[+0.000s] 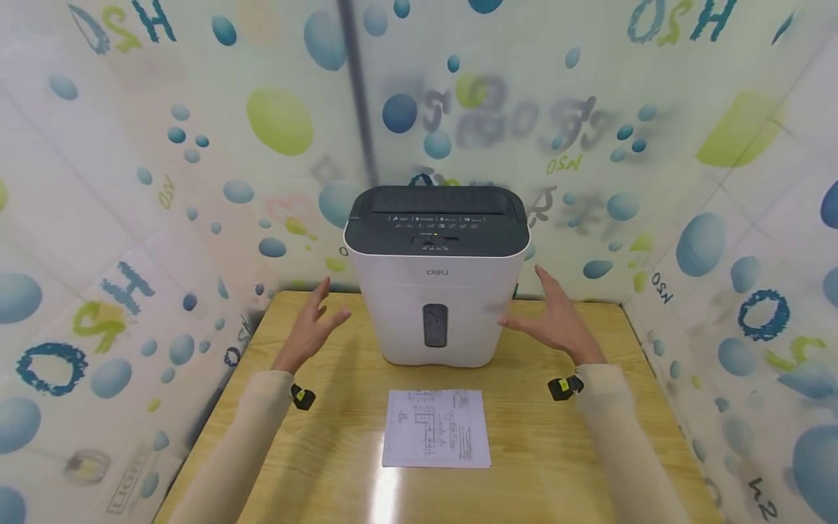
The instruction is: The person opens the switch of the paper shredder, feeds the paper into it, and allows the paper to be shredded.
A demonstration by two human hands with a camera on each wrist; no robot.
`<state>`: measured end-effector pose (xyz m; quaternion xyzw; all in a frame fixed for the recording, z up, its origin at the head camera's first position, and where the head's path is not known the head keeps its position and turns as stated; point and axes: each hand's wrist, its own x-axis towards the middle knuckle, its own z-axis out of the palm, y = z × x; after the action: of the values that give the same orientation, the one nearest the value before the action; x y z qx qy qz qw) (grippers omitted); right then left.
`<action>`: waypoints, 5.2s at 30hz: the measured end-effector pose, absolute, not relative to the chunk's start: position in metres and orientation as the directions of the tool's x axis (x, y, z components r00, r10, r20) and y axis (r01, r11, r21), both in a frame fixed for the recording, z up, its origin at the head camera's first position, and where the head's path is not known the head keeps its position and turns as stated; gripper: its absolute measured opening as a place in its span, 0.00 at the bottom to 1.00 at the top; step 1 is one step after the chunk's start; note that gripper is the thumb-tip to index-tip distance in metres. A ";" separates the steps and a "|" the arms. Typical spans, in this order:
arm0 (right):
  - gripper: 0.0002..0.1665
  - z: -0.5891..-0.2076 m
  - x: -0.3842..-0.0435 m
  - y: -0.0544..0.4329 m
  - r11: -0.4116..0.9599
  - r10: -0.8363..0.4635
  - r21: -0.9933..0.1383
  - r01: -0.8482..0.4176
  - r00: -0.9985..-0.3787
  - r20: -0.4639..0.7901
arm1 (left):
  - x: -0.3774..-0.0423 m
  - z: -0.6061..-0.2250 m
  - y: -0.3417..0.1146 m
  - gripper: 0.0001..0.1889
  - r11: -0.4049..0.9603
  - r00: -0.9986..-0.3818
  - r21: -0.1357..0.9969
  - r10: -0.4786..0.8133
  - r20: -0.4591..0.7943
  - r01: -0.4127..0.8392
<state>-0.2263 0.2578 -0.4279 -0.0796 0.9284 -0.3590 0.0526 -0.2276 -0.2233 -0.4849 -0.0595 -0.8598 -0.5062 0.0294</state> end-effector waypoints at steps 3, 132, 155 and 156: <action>0.76 -0.443 -0.221 0.257 0.737 -0.185 -0.667 -0.108 -0.982 -0.045 | -0.220 -0.498 -0.220 0.52 0.457 -0.994 0.883 0.071 0.079 0.103; 0.08 -0.618 -0.152 0.178 0.649 -0.104 -0.761 0.007 -0.990 -0.097 | -0.145 -0.627 -0.133 0.18 0.523 -0.994 0.851 0.112 -0.003 0.057; 0.06 -0.598 -0.163 0.190 0.542 -0.064 -0.838 0.062 -0.991 -0.115 | -0.155 -0.611 -0.139 0.08 0.421 -0.986 0.898 0.146 0.074 0.130; 0.07 -0.596 -0.164 0.190 0.525 -0.057 -0.848 0.070 -0.992 -0.117 | -0.156 -0.610 -0.139 0.08 0.422 -0.986 0.897 0.145 0.080 0.135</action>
<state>-0.1637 0.1895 -0.5962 0.0038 0.8709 -0.4872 0.0650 -0.1565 -0.1388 -0.6101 -0.0829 -0.8431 -0.5314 -0.0047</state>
